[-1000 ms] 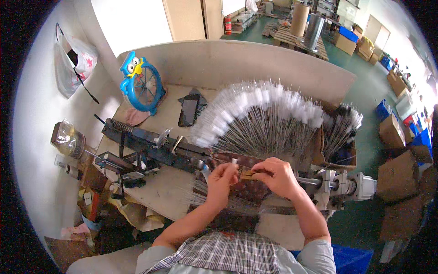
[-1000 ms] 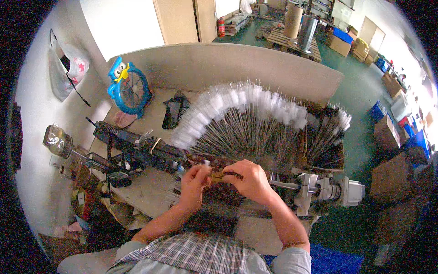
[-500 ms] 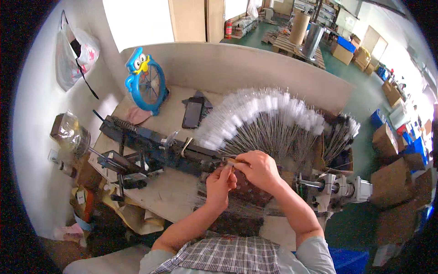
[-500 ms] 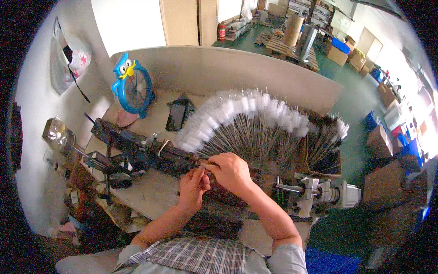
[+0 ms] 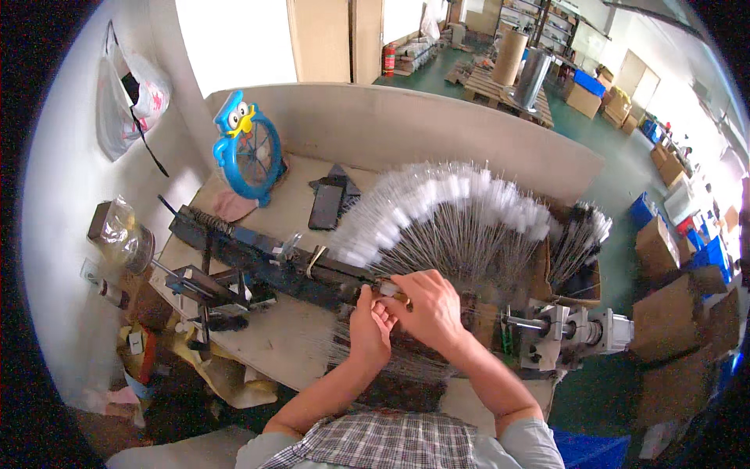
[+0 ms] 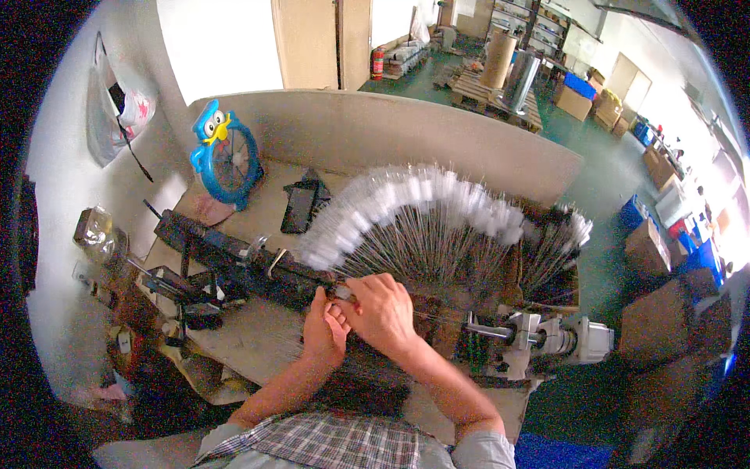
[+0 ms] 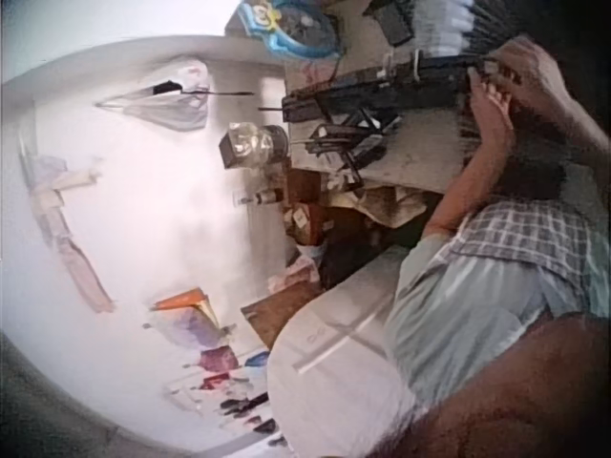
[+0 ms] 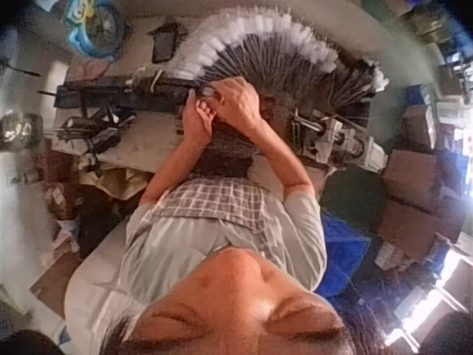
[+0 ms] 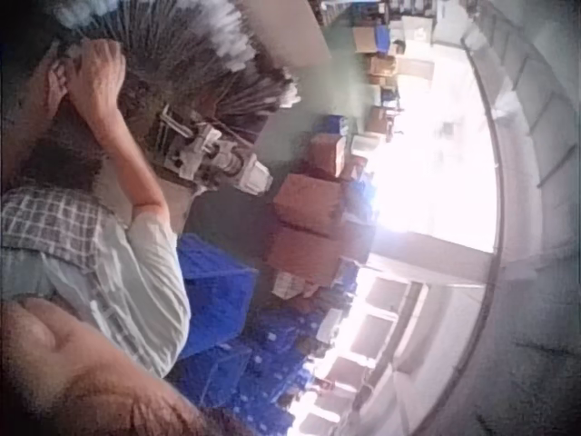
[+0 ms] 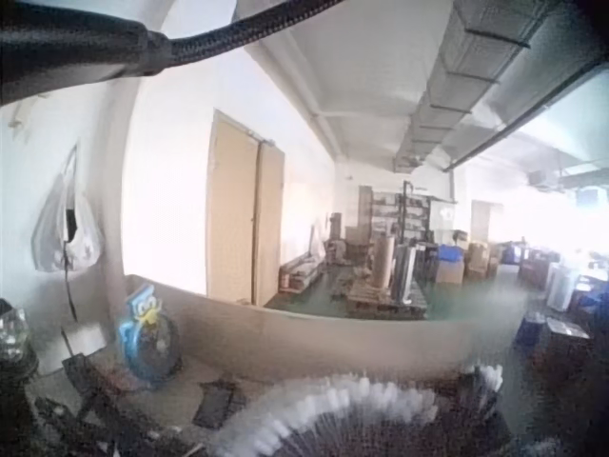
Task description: The person is manually assembling industrial or cleaning brushes by inserting bristles into a mechanical holder.
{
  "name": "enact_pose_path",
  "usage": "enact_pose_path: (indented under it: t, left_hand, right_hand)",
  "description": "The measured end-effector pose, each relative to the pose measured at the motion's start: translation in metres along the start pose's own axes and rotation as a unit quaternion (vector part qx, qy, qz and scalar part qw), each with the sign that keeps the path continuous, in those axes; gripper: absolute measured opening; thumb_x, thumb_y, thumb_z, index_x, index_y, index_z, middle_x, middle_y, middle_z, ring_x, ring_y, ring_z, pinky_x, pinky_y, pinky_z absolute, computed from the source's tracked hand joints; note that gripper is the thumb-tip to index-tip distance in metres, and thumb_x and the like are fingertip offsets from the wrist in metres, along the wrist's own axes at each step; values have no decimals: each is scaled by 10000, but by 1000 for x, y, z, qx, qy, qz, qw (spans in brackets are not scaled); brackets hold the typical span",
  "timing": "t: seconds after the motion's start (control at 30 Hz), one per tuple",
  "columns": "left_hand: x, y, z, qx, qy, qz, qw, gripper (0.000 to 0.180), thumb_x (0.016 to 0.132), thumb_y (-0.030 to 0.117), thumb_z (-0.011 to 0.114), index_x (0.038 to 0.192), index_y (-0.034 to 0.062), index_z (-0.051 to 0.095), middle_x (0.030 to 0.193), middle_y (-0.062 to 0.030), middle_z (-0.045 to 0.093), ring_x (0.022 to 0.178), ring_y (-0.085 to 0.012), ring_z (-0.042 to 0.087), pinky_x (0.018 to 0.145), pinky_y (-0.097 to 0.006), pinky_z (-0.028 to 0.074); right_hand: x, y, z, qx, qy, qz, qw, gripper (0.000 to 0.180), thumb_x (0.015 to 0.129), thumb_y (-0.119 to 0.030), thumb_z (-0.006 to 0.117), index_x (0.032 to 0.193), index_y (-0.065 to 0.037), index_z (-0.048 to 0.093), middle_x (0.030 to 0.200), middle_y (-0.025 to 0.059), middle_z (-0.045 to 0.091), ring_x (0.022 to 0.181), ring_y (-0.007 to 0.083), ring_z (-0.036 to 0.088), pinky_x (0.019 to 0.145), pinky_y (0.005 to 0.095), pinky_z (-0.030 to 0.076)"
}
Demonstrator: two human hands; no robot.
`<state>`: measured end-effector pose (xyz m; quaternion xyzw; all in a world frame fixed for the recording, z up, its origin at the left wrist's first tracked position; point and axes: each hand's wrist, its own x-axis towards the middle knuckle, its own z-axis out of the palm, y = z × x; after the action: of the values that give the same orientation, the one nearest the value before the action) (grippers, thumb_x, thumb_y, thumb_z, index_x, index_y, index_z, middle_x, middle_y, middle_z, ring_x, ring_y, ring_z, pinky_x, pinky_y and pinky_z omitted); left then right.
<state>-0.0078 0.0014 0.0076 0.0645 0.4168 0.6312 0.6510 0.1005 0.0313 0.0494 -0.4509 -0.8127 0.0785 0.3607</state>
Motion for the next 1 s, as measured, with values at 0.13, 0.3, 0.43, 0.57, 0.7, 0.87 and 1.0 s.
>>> enact_pose_path:
  t: [0.13,0.3,0.43,0.57,0.7,0.87,1.0]
  left_hand:
    - [3,-3,-13,-36,-83,17,996,299,926,340,456,977,56,536,915,-48,588,854,-158,569,788,-317,442]
    - [-3,-5,7,-27,-29,27,999,117,892,163,524,872,48,529,812,-29,562,789,-140,571,734,-310,462]
    - [3,-9,-7,-17,-49,63,997,48,867,105,553,852,59,552,803,-33,580,763,-140,580,713,-294,503]
    - [8,-11,-11,-11,-63,72,995,29,849,60,552,876,54,542,815,-40,581,760,-144,584,717,-297,507]
    - [-7,-7,13,0,-20,71,997,22,838,44,552,843,59,537,801,-29,576,735,-130,573,705,-289,503]
    - [4,-10,-12,-57,-52,64,995,50,850,110,551,808,82,543,813,-27,584,738,-104,572,689,-271,498]
    - [-5,-4,5,-65,-17,41,997,119,881,168,519,788,98,545,771,-19,585,643,-74,555,574,-219,487]
  right_hand:
    - [-4,3,12,-37,28,4,999,326,672,-236,709,947,-66,659,901,41,641,871,237,579,746,358,458]
    - [-11,13,0,-15,48,3,999,275,720,-224,656,969,-108,649,893,23,624,887,230,567,748,369,447]
    - [-11,10,-3,-25,40,-52,998,254,687,-176,687,938,-136,679,890,6,630,853,209,576,745,349,450]
    - [-12,14,-9,-16,31,-59,998,221,693,-162,682,913,-136,684,892,-1,625,858,210,573,749,350,452]
    - [-16,23,-13,-11,23,-56,998,250,677,-154,694,926,-134,682,907,6,625,864,216,574,763,357,454]
    - [-7,4,-5,0,-4,-53,999,269,670,-139,698,938,-121,676,947,27,625,890,237,576,778,353,467]
    - [-6,9,-4,21,-7,-45,999,244,680,-125,689,924,-109,678,946,40,627,888,246,579,779,353,476]
